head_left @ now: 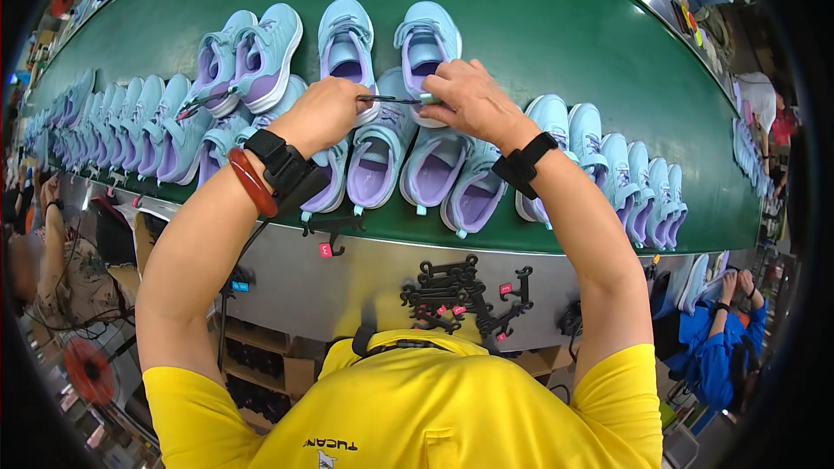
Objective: The person attaches black plastic tags to pairs of light blue and purple sneakers moving along a green conveyor belt. They pick up tags from a pile, clip them onto the shoes, and occasionally adjust the shoes' position. The person also briefly handles a box of tags on the floor.
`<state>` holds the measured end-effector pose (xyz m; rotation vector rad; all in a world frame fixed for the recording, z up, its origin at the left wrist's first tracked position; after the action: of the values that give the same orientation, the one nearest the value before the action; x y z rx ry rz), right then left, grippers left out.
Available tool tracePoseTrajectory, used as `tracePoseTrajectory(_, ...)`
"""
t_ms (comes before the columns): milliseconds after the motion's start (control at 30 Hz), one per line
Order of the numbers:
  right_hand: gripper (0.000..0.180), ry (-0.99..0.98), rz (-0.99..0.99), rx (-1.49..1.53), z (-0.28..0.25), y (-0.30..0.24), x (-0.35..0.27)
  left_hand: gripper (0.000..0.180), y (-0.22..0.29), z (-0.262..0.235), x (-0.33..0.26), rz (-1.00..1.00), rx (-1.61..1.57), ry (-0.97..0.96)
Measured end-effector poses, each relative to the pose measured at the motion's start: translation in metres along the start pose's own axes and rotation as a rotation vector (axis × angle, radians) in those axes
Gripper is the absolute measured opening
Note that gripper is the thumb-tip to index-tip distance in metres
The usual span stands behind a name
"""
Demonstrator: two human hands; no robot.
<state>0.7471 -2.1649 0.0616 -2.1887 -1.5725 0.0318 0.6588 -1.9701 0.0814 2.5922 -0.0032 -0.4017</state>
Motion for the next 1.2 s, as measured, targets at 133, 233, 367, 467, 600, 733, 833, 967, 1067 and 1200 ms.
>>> tracePoseTrajectory(133, 0.023, 0.021, -0.019, -0.059, -0.007, 0.003, -0.003, 0.02, 0.001, 0.002, 0.0, -0.013, -0.034, 0.048)
tracePoseTrajectory(233, 0.023, 0.025, -0.057, -0.073, -0.009, 0.003, -0.002, 0.02, -0.001, 0.003, -0.001, -0.013, -0.007, 0.061)
tracePoseTrajectory(367, 0.022, 0.024, -0.102, -0.111, -0.011, -0.003, 0.002, 0.02, 0.002, 0.003, 0.002, -0.025, 0.048, 0.043)
tracePoseTrajectory(467, 0.024, -0.02, -0.122, -0.202, -0.005, -0.008, 0.01, 0.017, 0.0, 0.006, 0.002, -0.026, -0.087, 0.05)
tracePoseTrajectory(600, 0.024, -0.042, -0.008, -0.313, 0.008, 0.001, 0.008, 0.014, 0.005, -0.003, -0.002, 0.23, -0.281, 0.086)
tracePoseTrajectory(733, 0.022, 0.144, 0.044, -0.184, 0.007, 0.014, -0.009, 0.015, -0.003, -0.001, -0.002, 0.156, -0.185, 0.144)
tracePoseTrajectory(833, 0.022, 0.139, -0.014, -0.161, -0.007, 0.001, -0.014, 0.015, 0.006, 0.007, -0.001, 0.029, -0.234, 0.141)
tracePoseTrajectory(967, 0.022, 0.16, -0.03, -0.188, -0.024, -0.001, -0.015, 0.015, 0.009, 0.006, 0.002, -0.003, -0.162, 0.142)
tracePoseTrajectory(1067, 0.022, 0.179, -0.022, -0.184, -0.029, 0.0, -0.017, 0.014, 0.01, 0.006, 0.0, 0.002, -0.168, 0.15)
tracePoseTrajectory(1200, 0.022, 0.172, -0.044, -0.191, -0.029, -0.001, -0.015, 0.016, 0.013, 0.006, 0.001, 0.015, -0.125, 0.167)
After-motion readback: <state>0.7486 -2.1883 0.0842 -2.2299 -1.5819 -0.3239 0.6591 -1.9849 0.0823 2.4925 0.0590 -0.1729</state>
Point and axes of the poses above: each hand's wrist, its own x-axis towards the middle knuckle, its own z-axis out of the palm, y = z × x, the point moved 3 cm from there along x, towards the middle knuckle, and after that the axes turned 2 degrees about -z, right-handed, at the moved point
